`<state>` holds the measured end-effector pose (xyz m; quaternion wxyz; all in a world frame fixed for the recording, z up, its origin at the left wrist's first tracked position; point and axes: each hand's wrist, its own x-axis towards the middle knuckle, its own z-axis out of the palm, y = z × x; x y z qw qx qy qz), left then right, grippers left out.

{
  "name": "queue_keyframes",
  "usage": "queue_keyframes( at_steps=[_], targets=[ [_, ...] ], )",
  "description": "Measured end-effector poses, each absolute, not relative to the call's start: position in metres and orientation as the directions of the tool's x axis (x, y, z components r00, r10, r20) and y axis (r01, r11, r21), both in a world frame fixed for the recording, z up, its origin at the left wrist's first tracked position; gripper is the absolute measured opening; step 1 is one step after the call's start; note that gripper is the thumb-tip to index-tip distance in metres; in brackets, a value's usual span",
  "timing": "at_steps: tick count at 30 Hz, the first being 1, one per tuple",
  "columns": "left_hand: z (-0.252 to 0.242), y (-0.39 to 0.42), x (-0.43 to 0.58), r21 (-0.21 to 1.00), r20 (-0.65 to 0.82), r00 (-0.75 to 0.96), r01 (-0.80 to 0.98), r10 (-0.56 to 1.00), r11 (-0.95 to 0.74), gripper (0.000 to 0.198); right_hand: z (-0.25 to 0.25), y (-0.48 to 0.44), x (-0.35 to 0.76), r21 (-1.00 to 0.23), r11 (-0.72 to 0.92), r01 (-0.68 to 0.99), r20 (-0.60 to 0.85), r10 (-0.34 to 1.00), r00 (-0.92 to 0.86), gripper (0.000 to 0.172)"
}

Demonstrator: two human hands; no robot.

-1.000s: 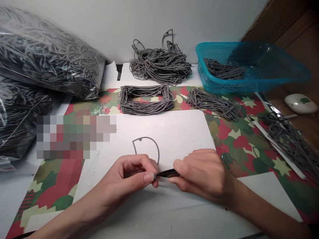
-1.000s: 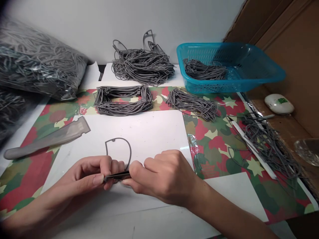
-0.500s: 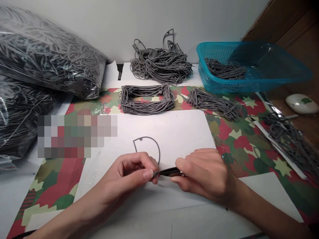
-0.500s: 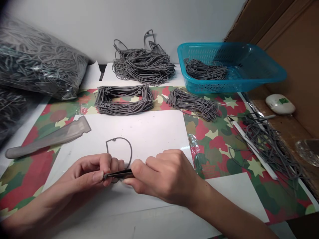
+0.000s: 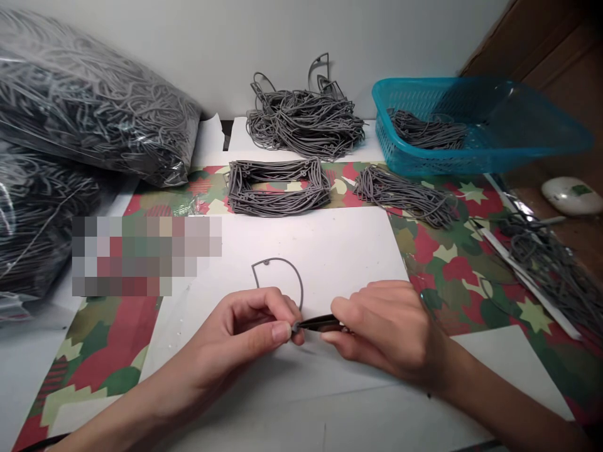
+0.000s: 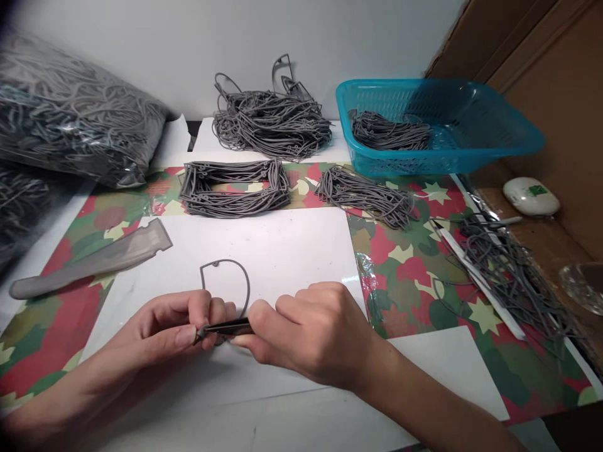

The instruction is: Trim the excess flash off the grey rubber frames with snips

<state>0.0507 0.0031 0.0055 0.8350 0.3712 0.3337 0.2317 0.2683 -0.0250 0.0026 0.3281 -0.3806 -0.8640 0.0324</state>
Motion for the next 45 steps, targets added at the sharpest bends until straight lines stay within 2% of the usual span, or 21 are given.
queue_keyframes(
  at_steps=[31,45],
  targets=[
    [0.005,0.0056,0.0503,0.798,-0.415,0.66,-0.065,0.626,0.599,0.019,0.0049,-0.0241,0.2695,-0.285,0.713,0.641,0.536,0.673,-0.51,0.033],
    [0.0057,0.0048,0.0491,0.777,-0.411,0.672,-0.096,0.616,0.622,0.016,0.0057,-0.023,0.2688,-0.284,0.708,0.647,0.535,0.677,-0.506,0.035]
  ],
)
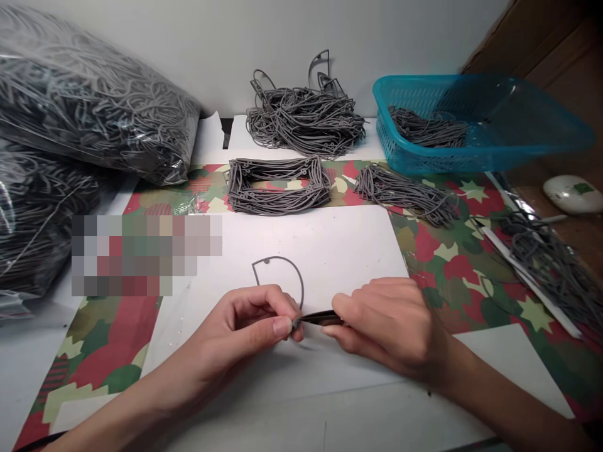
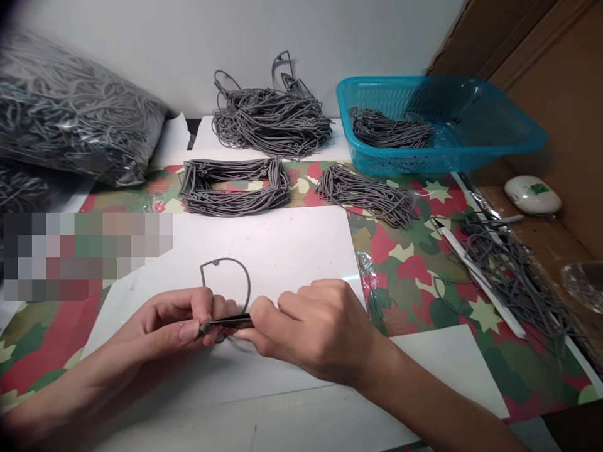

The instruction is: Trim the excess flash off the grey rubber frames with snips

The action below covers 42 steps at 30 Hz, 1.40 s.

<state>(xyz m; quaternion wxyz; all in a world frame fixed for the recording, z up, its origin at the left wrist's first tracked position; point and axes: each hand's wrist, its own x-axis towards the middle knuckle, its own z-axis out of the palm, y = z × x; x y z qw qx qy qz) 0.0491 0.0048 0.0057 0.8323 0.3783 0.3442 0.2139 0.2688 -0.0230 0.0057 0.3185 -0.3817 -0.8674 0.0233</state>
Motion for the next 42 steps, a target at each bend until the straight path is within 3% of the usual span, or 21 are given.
queue_keyframes(
  at_steps=[42],
  targets=[
    [0.0067,0.0061,0.0509,0.8,-0.428,0.653,-0.047,0.624,0.598,0.021,0.0044,-0.0236,0.2694,-0.297,0.719,0.628,0.541,0.669,-0.51,0.034]
  ],
)
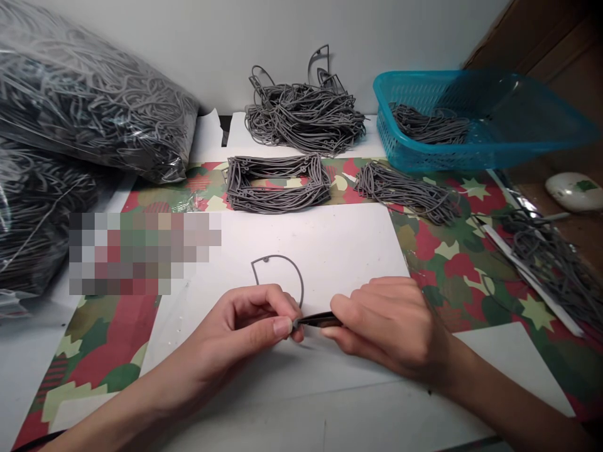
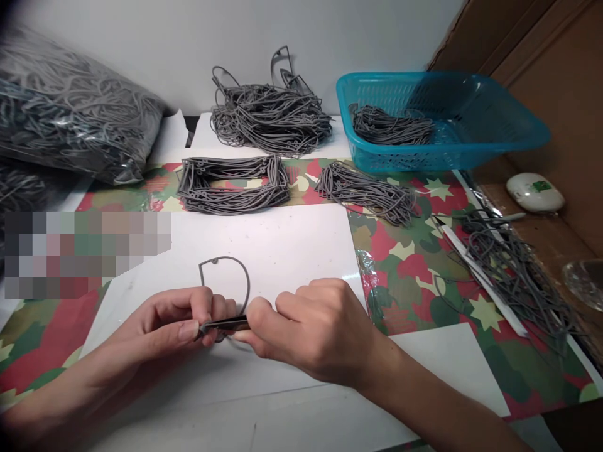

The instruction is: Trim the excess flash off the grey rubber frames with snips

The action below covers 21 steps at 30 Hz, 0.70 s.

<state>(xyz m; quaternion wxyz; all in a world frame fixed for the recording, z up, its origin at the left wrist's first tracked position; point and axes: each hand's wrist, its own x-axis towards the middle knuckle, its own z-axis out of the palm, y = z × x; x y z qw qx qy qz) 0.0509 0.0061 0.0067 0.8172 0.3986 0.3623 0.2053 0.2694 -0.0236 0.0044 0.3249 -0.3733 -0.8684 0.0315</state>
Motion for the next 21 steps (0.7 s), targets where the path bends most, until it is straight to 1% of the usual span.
queue_keyframes(
  at_steps=[7,10,11,13,17,19,21],
  targets=[
    [0.0067,0.0057,0.049,0.792,-0.42,0.672,-0.057,0.61,0.608,0.017,0.006,-0.0234,0.2696,-0.313,0.704,0.638,0.536,0.685,-0.493,0.031],
    [0.0067,0.0055,0.0487,0.795,-0.428,0.657,-0.052,0.62,0.604,0.018,0.0053,-0.0237,0.2686,-0.343,0.686,0.642,0.564,0.697,-0.443,0.031],
    [0.0065,0.0054,0.0487,0.8,-0.428,0.65,-0.052,0.628,0.598,0.019,0.0051,-0.0239,0.2683,-0.379,0.668,0.641,0.564,0.715,-0.412,0.031],
    [0.0057,0.0052,0.0491,0.809,-0.427,0.634,-0.05,0.645,0.585,0.019,0.0054,-0.0245,0.268,-0.494,0.605,0.625,0.52,0.781,-0.345,0.03],
    [0.0043,0.0051,0.0506,0.81,-0.431,0.624,-0.051,0.652,0.585,0.018,0.0074,-0.0266,0.2685,-0.743,0.391,0.543,0.286,0.92,-0.269,0.025],
    [0.0047,0.0052,0.0512,0.812,-0.43,0.63,-0.043,0.647,0.581,0.016,0.0076,-0.028,0.2687,-0.823,0.3,0.483,0.199,0.948,-0.25,0.023],
    [0.0058,0.0049,0.0513,0.823,-0.433,0.622,-0.023,0.652,0.568,0.016,0.0068,-0.0294,0.2685,-0.865,0.256,0.432,0.163,0.957,-0.239,0.019]
  ],
)
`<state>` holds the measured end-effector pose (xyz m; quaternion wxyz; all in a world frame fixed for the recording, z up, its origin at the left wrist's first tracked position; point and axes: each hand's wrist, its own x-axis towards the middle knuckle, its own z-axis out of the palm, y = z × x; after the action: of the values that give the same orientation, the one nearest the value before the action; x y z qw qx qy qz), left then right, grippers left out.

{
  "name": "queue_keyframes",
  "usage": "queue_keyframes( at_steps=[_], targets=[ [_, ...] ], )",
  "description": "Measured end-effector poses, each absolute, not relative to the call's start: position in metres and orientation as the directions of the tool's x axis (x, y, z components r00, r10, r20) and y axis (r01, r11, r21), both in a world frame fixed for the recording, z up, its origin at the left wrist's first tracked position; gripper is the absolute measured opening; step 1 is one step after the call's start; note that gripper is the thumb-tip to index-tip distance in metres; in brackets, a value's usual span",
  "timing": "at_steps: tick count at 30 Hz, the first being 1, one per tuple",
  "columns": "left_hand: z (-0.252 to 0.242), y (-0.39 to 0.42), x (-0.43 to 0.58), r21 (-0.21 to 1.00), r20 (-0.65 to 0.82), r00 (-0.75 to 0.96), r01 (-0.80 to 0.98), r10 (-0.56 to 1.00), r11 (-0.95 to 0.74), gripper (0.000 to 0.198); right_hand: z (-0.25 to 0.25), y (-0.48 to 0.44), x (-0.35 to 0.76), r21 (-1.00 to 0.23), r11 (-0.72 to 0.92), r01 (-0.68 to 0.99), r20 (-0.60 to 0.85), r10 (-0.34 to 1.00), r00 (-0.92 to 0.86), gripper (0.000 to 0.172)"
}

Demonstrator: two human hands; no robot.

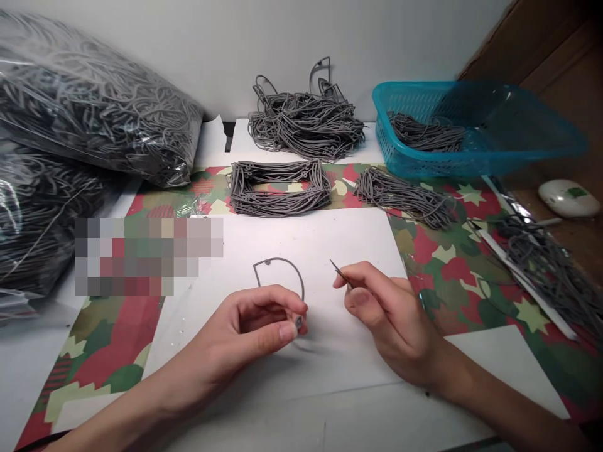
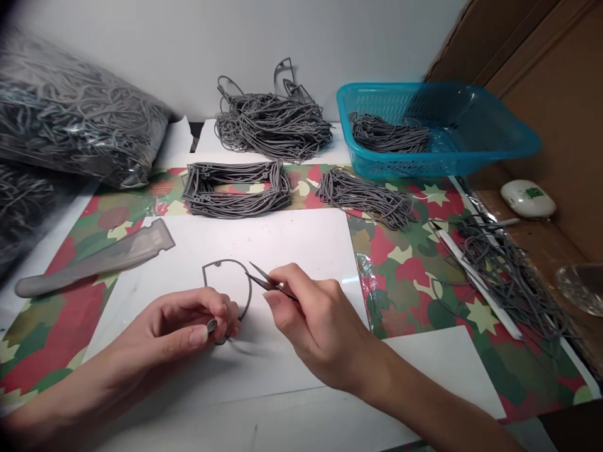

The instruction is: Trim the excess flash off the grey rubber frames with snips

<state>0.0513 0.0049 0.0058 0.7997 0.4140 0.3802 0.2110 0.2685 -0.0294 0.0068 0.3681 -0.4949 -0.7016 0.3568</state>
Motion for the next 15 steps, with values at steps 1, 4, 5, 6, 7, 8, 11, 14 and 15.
queue_keyframes(
  at_steps=[1,4,5,6,7,8,11,14,15],
  targets=[
    [0.0064,0.0046,0.0512,0.828,-0.437,0.612,-0.013,0.659,0.561,0.017,0.0062,-0.0299,0.2682,-0.873,0.252,0.418,0.162,0.958,-0.238,0.018],
    [0.0073,0.0031,0.0503,0.835,-0.449,0.59,0.01,0.671,0.55,0.019,0.0048,-0.0302,0.2667,-0.866,0.275,0.417,0.182,0.951,-0.249,0.012],
    [0.0071,0.0027,0.05,0.837,-0.447,0.591,0.01,0.672,0.548,0.019,0.0047,-0.03,0.2662,-0.862,0.285,0.419,0.19,0.948,-0.255,0.011],
    [0.0067,0.0025,0.0497,0.838,-0.443,0.596,0.01,0.67,0.546,0.019,0.0048,-0.0298,0.2657,-0.857,0.294,0.423,0.196,0.945,-0.261,0.011],
    [0.0062,0.0023,0.0495,0.839,-0.44,0.601,0.01,0.668,0.543,0.019,0.005,-0.0295,0.2653,-0.853,0.301,0.426,0.201,0.943,-0.265,0.011],
    [0.0056,0.0024,0.0494,0.842,-0.434,0.605,0.01,0.667,0.539,0.018,0.0053,-0.0294,0.2651,-0.849,0.306,0.43,0.203,0.941,-0.27,0.011],
    [0.0049,0.0027,0.0499,0.853,-0.432,0.601,0.029,0.673,0.522,0.021,0.0059,-0.0294,0.265,-0.841,0.314,0.44,0.207,0.939,-0.274,0.011],
    [0.006,0.0029,0.0507,0.858,-0.448,0.583,0.067,0.678,0.509,0.026,0.0062,-0.0299,0.2655,-0.833,0.324,0.448,0.215,0.936,-0.278,0.012],
    [0.0063,0.003,0.0508,0.86,-0.449,0.58,0.076,0.679,0.504,0.027,0.0064,-0.03,0.2655,-0.826,0.334,0.455,0.222,0.933,-0.282,0.012]
  ],
)
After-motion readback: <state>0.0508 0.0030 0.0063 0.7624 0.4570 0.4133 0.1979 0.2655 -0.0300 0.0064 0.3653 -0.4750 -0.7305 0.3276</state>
